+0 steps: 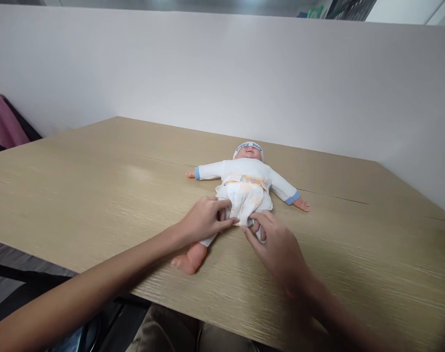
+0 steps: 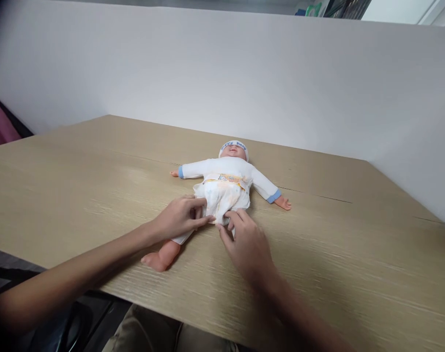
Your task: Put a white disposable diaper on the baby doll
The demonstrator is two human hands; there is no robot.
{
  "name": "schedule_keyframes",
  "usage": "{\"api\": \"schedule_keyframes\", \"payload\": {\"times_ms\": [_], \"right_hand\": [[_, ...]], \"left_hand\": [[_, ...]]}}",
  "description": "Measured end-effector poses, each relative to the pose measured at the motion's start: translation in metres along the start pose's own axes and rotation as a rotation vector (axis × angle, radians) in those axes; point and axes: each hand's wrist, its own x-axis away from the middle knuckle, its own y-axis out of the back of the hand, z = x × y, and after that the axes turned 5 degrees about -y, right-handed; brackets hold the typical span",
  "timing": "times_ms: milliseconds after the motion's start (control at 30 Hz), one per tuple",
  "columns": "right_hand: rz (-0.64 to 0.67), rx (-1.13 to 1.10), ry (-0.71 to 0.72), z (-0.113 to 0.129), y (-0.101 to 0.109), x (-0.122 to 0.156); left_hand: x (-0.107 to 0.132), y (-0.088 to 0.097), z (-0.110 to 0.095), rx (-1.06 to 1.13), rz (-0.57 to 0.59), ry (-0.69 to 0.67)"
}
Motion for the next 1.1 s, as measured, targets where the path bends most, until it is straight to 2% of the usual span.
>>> {"api": "schedule_keyframes", "payload": {"times_ms": [300,467,600,700,867,967,1100], "right_hand": [[-0.019,-0.131,0.030,0.002,-0.005,0.009],[-0.011,-0.139,0.017,0.004,-0.005,0.007],[-0.016,-0.192,-0.132,0.006,-0.005,0.002],[-0.040,-0.313,-0.263,0.002,-0.002,-0.001],[-0.096,-0.366,-0.285,-0.006,0.014,-0.003],[-0.054,-0.355,-0.279,-0.006,0.022,-0.004],[-0.037,-0.293,-0.210,-0.004,0.021,-0.006]], "left_hand": [[0.010,-0.002,0.000,0.143,-0.143,-0.131],[0.007,0.000,0.002,0.156,-0.098,-0.133],[0.006,-0.004,0.012,0.206,-0.097,-0.045],[0.006,-0.010,0.016,0.406,-0.171,0.042],[0.007,-0.017,0.014,0.677,-0.295,0.185],[0.008,-0.014,0.012,0.677,-0.272,0.243],[0.008,-0.008,0.012,0.484,-0.167,0.210]]}}
